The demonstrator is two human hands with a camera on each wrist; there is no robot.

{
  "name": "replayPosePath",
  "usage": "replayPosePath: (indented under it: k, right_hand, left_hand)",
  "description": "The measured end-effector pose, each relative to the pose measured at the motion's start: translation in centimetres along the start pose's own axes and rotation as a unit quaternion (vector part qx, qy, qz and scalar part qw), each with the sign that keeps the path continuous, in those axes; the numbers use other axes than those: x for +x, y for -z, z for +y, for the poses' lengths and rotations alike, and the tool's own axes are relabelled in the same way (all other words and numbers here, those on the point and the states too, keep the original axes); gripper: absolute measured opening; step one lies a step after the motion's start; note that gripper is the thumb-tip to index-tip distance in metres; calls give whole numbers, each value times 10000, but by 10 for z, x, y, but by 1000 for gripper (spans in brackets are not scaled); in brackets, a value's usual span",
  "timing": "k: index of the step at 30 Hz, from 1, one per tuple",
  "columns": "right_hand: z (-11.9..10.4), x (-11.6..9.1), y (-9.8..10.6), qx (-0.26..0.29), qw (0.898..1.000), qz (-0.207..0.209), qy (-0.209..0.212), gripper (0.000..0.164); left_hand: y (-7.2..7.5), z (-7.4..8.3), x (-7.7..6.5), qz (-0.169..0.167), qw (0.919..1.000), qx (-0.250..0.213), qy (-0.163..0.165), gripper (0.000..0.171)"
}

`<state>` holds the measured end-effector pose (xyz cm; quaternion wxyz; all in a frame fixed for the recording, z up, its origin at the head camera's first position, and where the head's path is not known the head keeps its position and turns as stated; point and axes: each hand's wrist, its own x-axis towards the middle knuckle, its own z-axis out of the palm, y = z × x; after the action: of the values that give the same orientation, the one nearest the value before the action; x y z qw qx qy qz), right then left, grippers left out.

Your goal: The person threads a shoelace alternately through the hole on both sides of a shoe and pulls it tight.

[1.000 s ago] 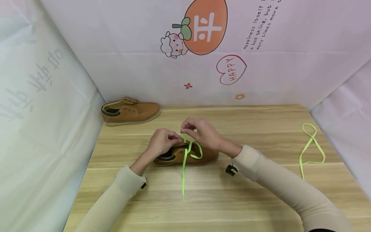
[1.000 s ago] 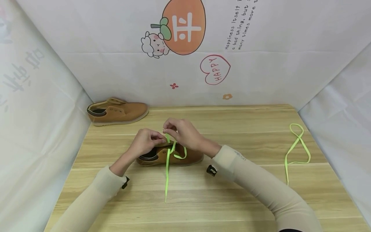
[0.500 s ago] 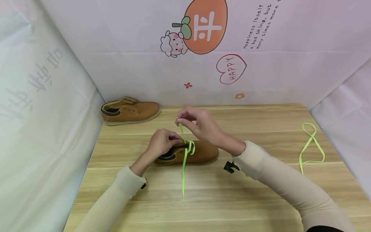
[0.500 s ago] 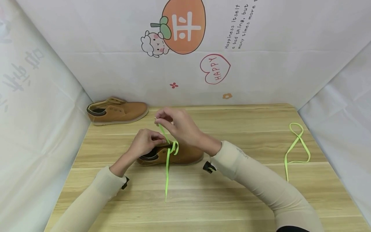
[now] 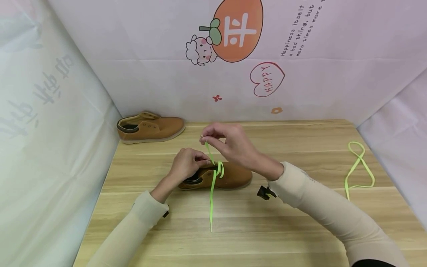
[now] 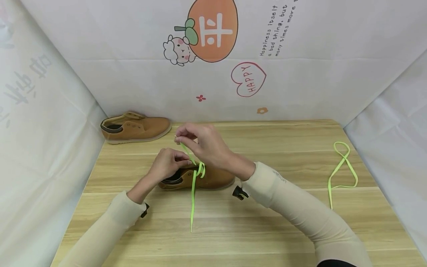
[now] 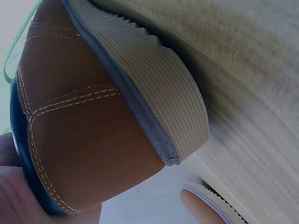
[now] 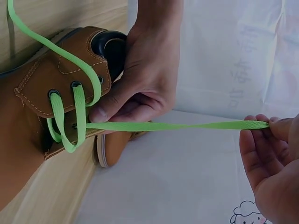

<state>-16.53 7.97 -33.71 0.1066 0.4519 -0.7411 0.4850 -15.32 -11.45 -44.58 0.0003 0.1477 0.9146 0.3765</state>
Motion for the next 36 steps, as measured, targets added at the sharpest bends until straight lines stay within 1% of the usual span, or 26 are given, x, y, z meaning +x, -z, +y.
replayPosePath:
  k: [3, 5, 10, 17, 19, 28, 33, 36]
  right_hand:
    - [-1, 0, 1, 46, 9999, 55, 85, 3]
    - [-2, 0, 1, 90, 9998, 99, 114, 7]
    - [-3, 0, 3, 163, 9996, 116, 178, 8]
    - [0, -2, 5, 186, 9968, 70, 772, 13]
    - [0, -2, 5, 211, 9962, 87, 843, 14]
    - [5, -5, 9, 248, 9974, 147, 660, 14]
    - [7, -6, 11, 156, 9976, 168, 646, 15]
    - [10, -8, 12, 149, 9980, 180, 581, 15]
  left_hand:
    - [0, 1, 0, 46, 10000, 36, -20, 5]
    - [0, 2, 1, 74, 10000, 56, -27, 5]
    - [-1, 2, 1, 112, 9999, 58, 1, 5]
    - [-2, 2, 0, 167, 9999, 23, -38, 5]
    - [-2, 2, -1, 192, 9998, 24, -54, 5]
    - [-1, 3, -4, 306, 9994, 80, -115, 4]
    - [0, 1, -4, 221, 9995, 37, -204, 4]
    - [1, 0, -6, 167, 9993, -60, -336, 7]
